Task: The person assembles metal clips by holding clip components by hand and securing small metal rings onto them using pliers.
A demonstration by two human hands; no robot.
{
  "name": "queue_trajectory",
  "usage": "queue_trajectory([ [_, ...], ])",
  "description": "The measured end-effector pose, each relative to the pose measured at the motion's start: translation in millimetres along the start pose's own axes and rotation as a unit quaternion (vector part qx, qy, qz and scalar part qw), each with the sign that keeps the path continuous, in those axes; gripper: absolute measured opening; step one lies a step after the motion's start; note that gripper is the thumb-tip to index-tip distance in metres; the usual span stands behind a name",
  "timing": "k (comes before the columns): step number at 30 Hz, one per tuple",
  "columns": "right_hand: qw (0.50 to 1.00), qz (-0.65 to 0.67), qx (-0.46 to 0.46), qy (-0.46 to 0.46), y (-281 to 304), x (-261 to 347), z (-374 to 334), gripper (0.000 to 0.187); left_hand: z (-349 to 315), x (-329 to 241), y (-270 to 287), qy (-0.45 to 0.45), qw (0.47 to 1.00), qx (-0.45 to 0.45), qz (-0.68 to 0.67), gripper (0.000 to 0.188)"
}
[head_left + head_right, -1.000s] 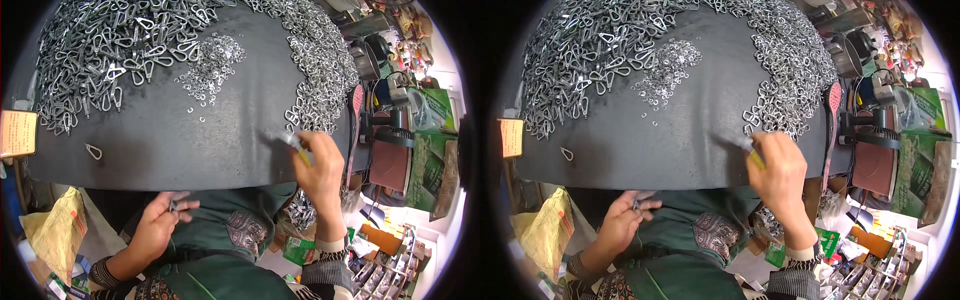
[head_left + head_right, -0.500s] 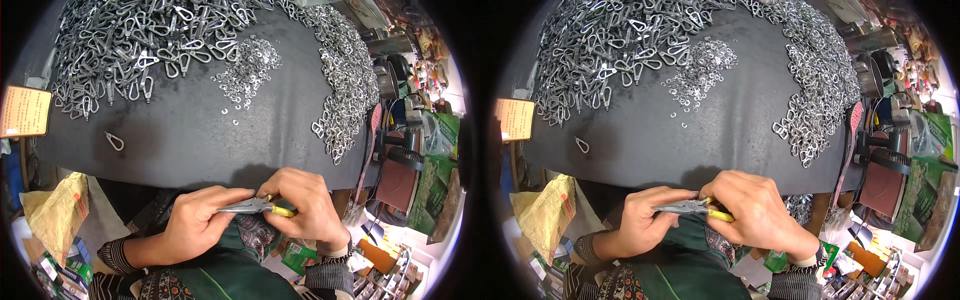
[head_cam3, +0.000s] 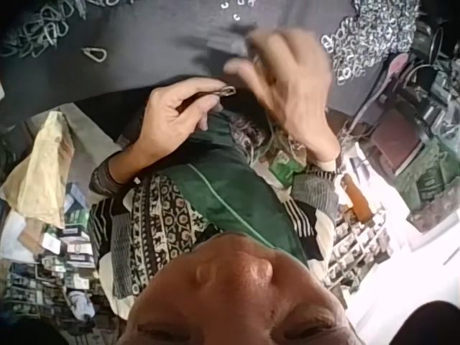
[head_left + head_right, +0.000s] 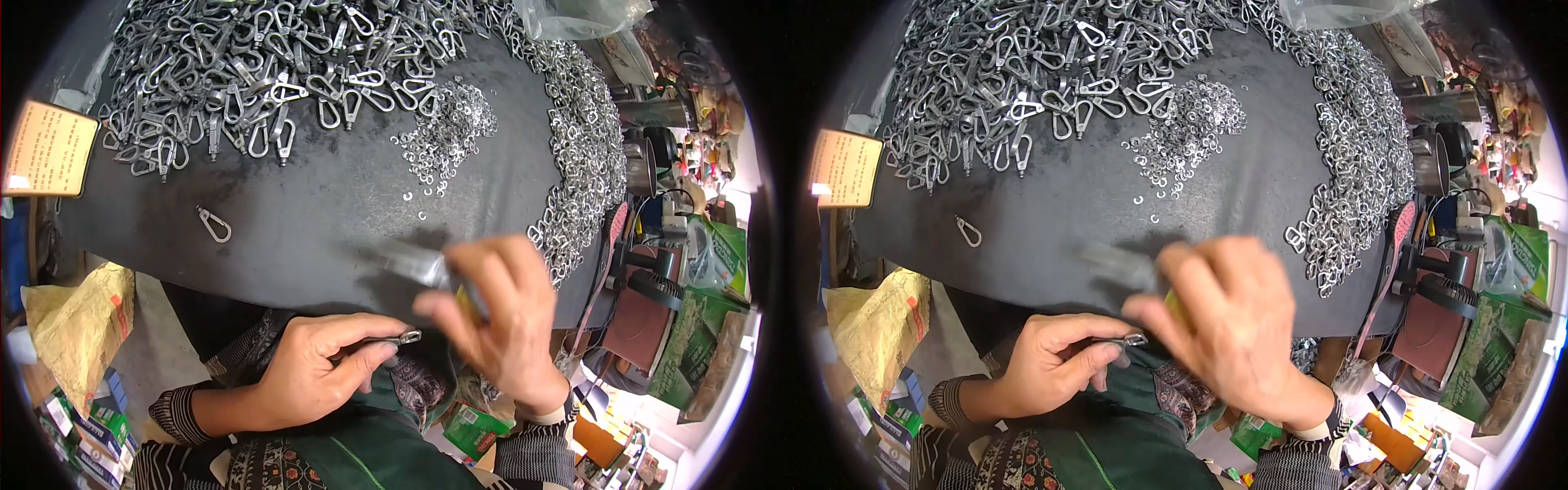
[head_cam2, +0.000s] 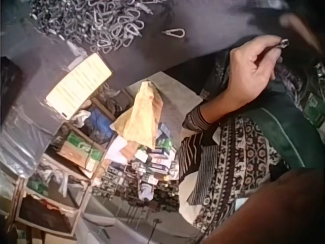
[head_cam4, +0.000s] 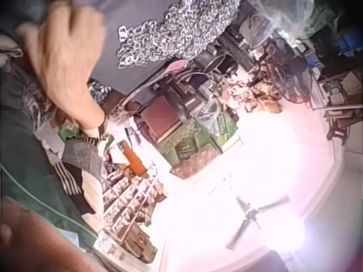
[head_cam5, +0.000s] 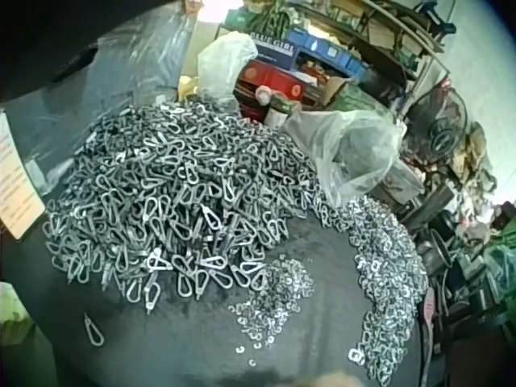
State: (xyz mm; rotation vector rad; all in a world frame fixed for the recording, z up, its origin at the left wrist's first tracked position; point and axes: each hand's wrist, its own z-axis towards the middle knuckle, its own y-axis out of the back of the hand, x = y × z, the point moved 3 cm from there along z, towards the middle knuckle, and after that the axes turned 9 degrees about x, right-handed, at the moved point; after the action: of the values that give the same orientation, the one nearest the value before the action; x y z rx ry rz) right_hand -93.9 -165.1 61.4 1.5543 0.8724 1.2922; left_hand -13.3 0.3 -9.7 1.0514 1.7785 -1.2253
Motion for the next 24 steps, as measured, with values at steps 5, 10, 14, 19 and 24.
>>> queue_trajectory([
  [5,0.968,-0.239,-0.063,-0.032,-9,-7,17,0.033,-8,13,-3,0.007,0.999,0.02,-0.036,0.022],
  [10,0.963,-0.262,-0.037,-0.048,-10,-7,17,0.029,-12,15,-1,0.012,0.999,0.021,-0.044,0.024],
  [14,0.965,-0.253,-0.02,-0.06,-8,-8,16,0.027,-12,4,2,0.028,0.997,0.054,-0.038,0.021],
  [19,0.97,-0.238,-0.02,-0.038,-7,-9,20,0.024,-11,-3,10,-0.138,0.989,0.015,0.055,0.018],
  [24,0.975,-0.131,0.076,0.163,26,-14,18,0.035,-14,-8,26,0.096,0.976,0.004,-0.195,0.021],
])
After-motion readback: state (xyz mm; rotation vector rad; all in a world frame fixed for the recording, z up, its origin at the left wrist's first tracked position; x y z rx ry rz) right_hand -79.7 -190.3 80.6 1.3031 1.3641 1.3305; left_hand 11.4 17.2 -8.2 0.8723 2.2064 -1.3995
